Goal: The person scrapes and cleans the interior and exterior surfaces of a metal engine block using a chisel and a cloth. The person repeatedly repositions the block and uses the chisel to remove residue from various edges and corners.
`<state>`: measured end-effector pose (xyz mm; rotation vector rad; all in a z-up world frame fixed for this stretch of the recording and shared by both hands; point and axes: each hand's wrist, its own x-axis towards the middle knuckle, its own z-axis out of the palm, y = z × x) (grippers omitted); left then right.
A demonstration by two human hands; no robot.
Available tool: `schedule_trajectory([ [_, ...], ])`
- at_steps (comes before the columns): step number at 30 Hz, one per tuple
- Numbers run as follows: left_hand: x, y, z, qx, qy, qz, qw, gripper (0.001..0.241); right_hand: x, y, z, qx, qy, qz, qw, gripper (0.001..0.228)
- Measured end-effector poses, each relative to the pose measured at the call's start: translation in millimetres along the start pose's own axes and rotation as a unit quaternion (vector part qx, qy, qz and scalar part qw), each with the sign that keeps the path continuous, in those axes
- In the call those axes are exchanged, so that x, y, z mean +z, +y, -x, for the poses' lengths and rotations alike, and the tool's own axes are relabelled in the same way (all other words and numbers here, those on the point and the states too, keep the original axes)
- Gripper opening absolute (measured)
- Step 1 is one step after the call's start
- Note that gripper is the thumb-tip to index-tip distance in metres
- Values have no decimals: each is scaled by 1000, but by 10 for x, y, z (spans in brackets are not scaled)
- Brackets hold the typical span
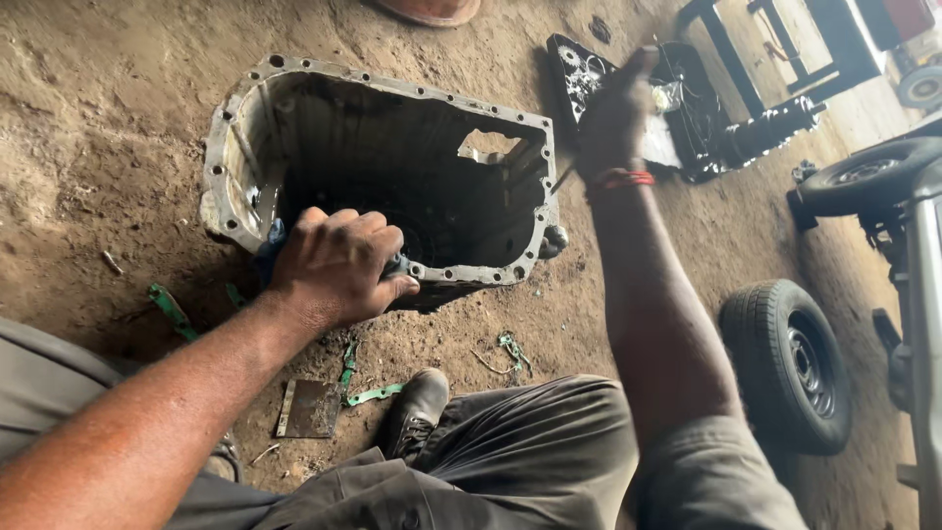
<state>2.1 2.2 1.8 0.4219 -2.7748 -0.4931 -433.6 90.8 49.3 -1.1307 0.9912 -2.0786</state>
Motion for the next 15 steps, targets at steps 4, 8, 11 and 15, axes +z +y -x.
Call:
schedule_trajectory([
  [4,-30,-30,-20,5,0,-10,1000,51,457,30,130,-26,96,321,942,60],
  [8,-10,-19,-25,0,4,13,1000,51,801,-117,168,57,186,142,970,59],
  [11,8,-10,27,1,5,-1,1000,51,883,-135,204,39,196,350,915,58],
  [15,-5,-44,-3,19,32,-6,999,47,974,-73,164,-6,94,223,970,51],
])
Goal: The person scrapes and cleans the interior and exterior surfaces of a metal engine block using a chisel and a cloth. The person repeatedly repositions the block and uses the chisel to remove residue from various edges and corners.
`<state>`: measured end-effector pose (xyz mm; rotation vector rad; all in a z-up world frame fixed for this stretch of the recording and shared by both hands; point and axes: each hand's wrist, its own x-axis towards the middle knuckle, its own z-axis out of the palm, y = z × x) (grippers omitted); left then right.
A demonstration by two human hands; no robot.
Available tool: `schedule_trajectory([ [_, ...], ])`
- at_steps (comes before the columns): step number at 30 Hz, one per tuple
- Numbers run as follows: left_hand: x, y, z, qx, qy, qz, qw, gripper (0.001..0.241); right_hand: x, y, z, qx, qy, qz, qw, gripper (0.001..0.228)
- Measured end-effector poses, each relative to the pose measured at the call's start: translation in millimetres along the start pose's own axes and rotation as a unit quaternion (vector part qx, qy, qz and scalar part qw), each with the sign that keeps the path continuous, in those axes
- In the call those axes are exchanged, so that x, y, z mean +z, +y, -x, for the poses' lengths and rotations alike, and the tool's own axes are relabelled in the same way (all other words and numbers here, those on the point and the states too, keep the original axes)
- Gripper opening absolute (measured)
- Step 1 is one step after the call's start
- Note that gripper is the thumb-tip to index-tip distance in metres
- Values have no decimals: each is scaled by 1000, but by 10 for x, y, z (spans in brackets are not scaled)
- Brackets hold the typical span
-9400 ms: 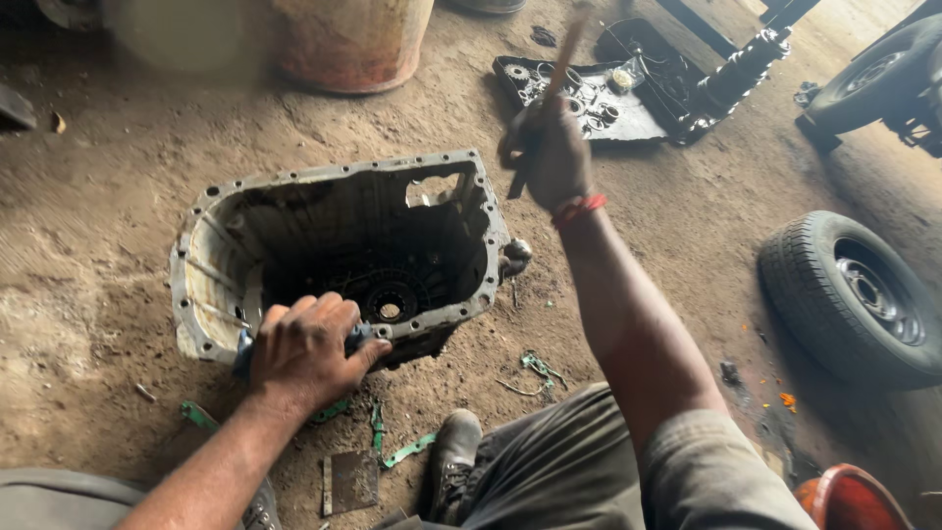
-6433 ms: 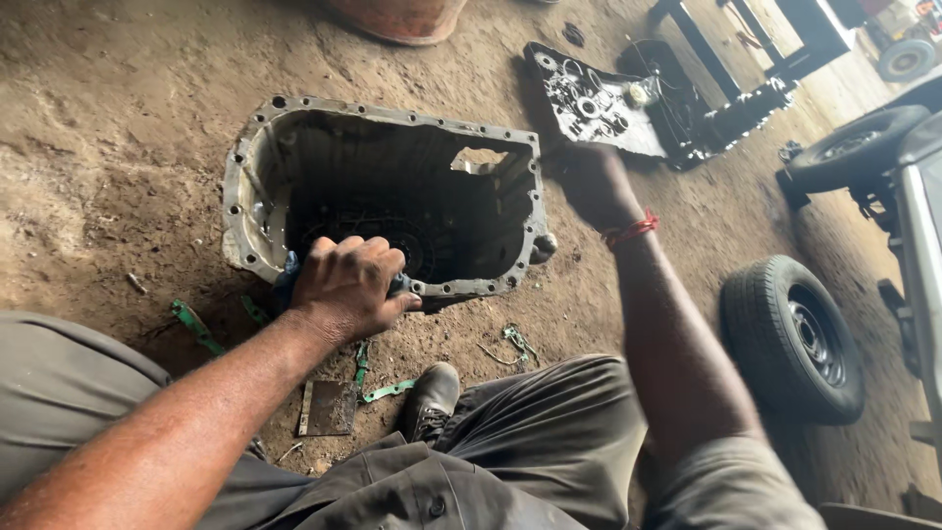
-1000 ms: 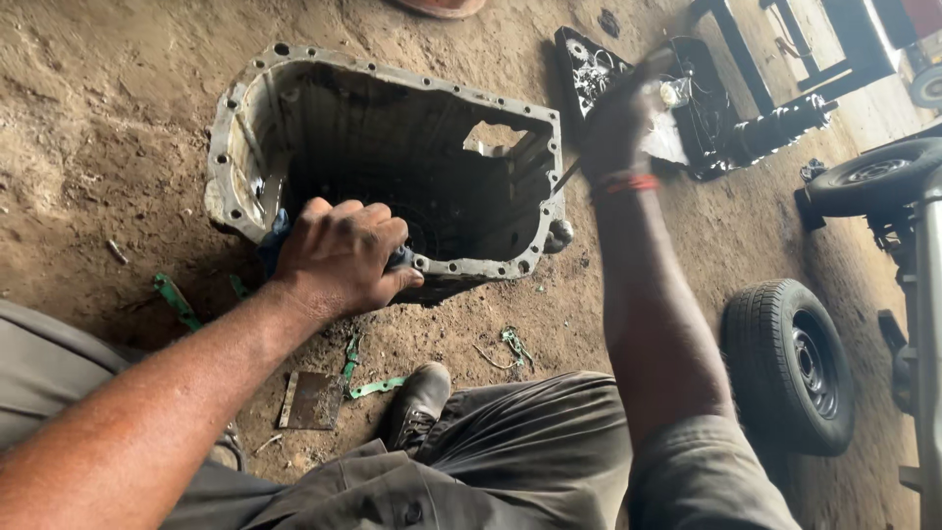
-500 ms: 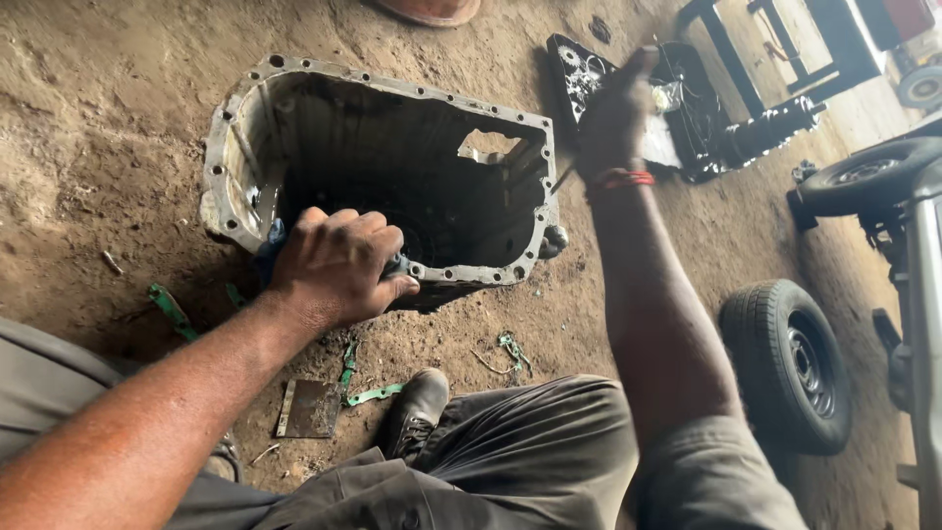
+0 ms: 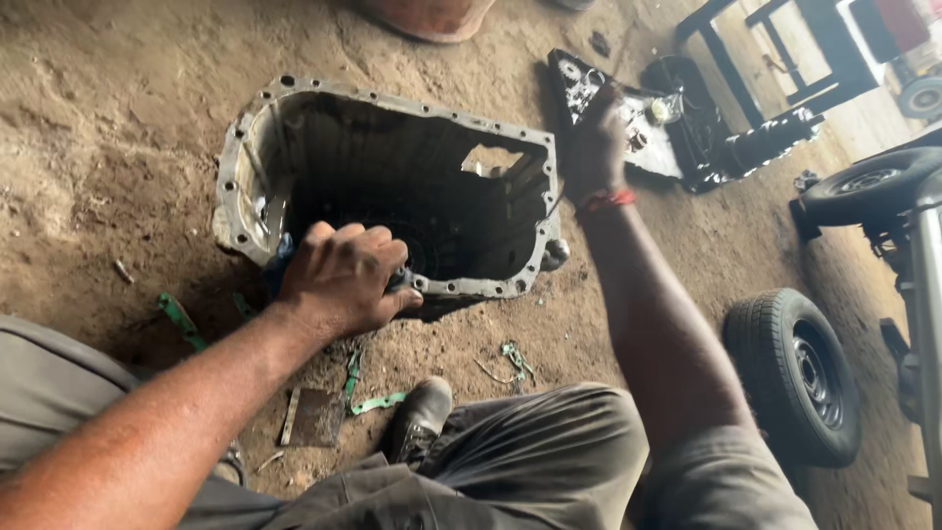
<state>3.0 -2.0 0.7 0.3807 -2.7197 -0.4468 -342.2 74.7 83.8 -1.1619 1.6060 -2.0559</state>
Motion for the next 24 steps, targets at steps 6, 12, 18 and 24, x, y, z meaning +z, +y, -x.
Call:
schedule_trajectory([
  [6,130,-21,20,44,108,-9,993,54,136,-132,158,52,63,-85,993,47],
  [12,161,-33,27,29,73,24,997,53,-243,34,16,33,98,37,994,54],
  [18,80,-34,-15,7,25,24,999,48,-331,423,-76,25,89,359,929,57],
  [24,20,4,24,-2,9,-3,1000,53,-265,64,9,33,86,69,993,47],
])
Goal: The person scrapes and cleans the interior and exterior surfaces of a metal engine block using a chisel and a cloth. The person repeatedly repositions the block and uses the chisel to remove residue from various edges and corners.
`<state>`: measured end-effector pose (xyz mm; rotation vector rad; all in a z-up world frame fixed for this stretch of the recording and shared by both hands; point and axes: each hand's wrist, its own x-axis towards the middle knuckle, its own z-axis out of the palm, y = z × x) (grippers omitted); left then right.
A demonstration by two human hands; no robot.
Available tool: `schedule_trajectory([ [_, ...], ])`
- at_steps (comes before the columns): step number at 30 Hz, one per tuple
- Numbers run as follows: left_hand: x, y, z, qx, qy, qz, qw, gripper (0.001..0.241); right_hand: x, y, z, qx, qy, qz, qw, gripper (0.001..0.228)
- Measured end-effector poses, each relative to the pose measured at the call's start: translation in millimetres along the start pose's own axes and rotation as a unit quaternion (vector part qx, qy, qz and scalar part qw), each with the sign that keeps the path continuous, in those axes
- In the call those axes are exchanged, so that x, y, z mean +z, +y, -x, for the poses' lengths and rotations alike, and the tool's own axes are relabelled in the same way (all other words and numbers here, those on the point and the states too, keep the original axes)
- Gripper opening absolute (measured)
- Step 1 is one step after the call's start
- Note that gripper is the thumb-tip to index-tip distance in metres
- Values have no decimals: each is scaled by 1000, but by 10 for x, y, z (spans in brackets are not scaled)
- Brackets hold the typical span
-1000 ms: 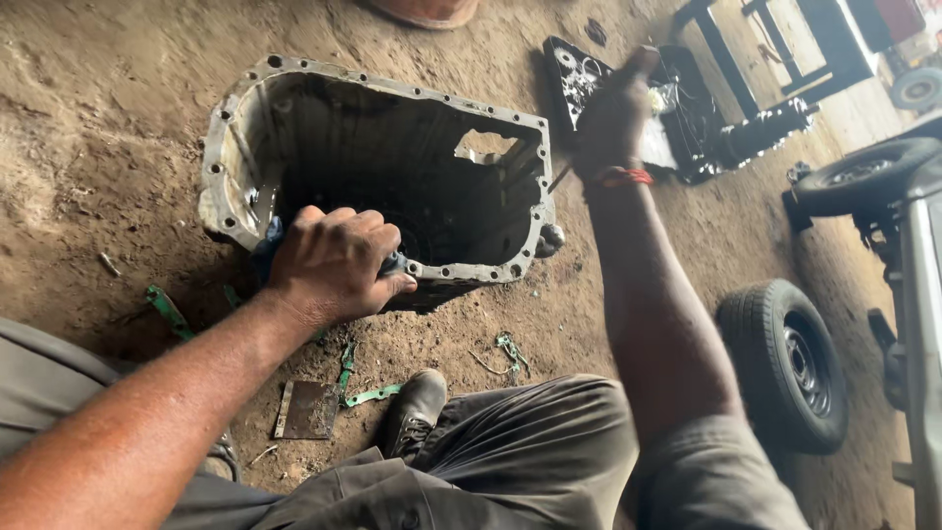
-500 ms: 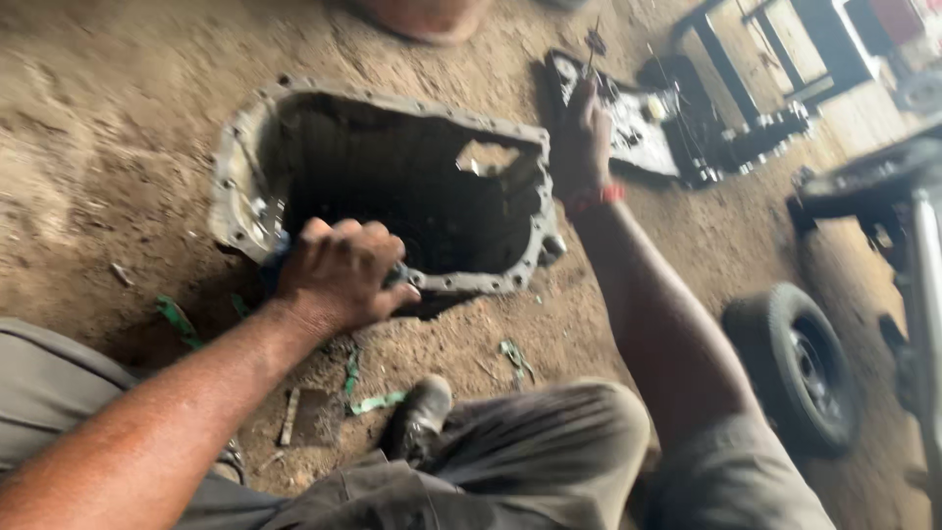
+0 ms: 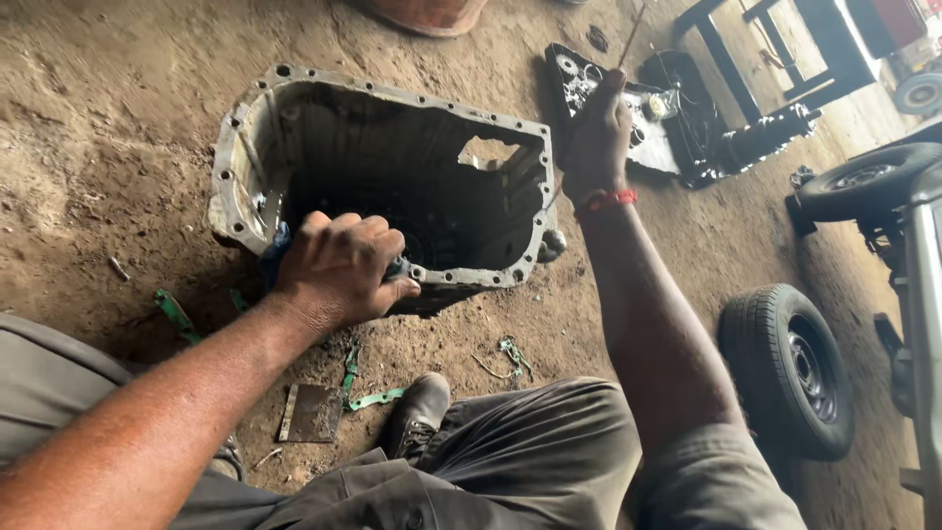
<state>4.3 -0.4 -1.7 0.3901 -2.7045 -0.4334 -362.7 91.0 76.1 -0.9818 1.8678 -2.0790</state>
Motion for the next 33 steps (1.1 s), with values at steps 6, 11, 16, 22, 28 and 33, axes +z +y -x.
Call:
schedule_trajectory([
  [6,29,-17,3,16,54,29,998,50,-326,-286,353,-113,-132,233,957,34],
  [11,59,-46,-5,31,68,29,997,44,-793,-469,734,16,-35,23,999,24],
  [16,32,13,-28,22,60,31,997,45,-1160,-265,1139,45,39,-23,998,32],
  [22,44,1,-50,24,55,8,998,54,-1238,-233,1507,84,-41,288,953,43],
  [28,88,13,-52,24,98,0,995,66,-1184,-407,1700,164,-63,254,951,34],
  [33,152,-103,-181,5,121,-15,993,67,-1245,-448,1740,56,-78,326,940,34],
])
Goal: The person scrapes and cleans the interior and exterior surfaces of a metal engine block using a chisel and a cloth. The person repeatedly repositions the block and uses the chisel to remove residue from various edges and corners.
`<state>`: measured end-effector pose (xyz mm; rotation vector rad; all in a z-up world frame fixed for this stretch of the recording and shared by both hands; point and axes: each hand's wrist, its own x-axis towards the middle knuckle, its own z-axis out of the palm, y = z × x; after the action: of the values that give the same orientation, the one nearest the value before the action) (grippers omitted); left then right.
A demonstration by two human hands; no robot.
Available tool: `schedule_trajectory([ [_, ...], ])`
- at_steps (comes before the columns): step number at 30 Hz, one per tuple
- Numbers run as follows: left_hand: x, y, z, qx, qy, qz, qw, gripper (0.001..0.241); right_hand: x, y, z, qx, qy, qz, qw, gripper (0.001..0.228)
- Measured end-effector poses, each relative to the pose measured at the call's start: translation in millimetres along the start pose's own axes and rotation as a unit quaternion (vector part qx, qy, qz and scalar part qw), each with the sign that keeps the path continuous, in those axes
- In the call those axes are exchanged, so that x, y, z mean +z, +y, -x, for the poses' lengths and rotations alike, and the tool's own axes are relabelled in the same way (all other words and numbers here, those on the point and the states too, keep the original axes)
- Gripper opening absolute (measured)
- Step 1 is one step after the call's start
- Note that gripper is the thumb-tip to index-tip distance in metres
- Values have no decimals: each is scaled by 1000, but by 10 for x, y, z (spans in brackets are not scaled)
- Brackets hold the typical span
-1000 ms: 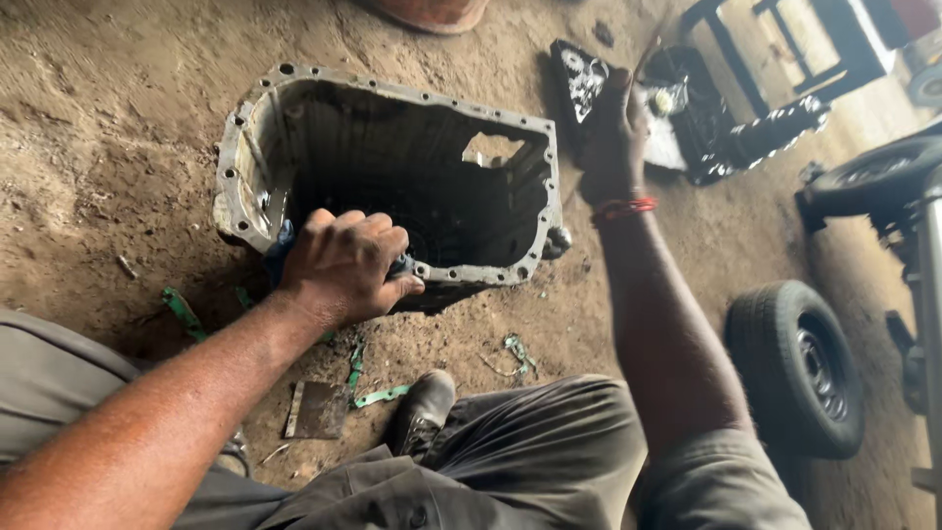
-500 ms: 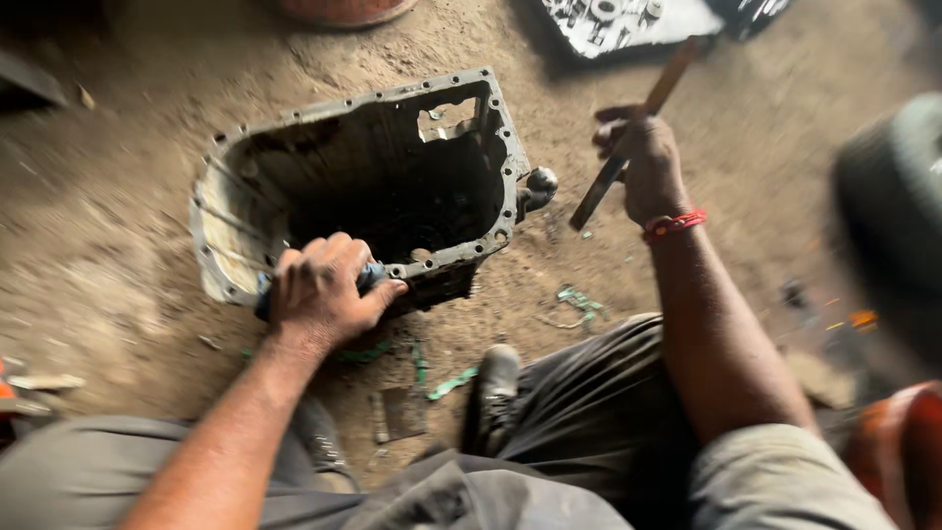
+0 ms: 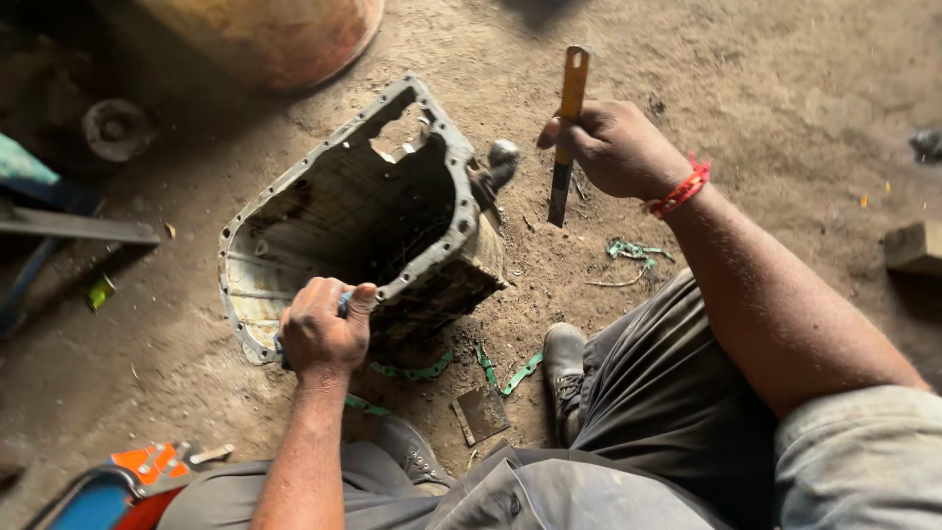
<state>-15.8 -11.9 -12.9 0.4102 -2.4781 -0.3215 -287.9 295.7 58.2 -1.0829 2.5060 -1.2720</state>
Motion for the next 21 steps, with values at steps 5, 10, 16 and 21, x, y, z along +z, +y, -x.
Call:
schedule_trajectory([
  [5,53,-90,-192,13,-1,-17,1000,68,-59,8,74,85,-9,41,996,38],
  [10,90,-114,-311,-3,-18,-29,999,66,-130,13,131,72,2,-26,997,34],
  [16,94,-107,-328,7,-9,-31,999,67,-141,-104,163,119,4,-92,989,32],
  [21,116,-72,-317,-15,-23,-41,999,64,-152,-47,158,34,34,-108,993,26],
])
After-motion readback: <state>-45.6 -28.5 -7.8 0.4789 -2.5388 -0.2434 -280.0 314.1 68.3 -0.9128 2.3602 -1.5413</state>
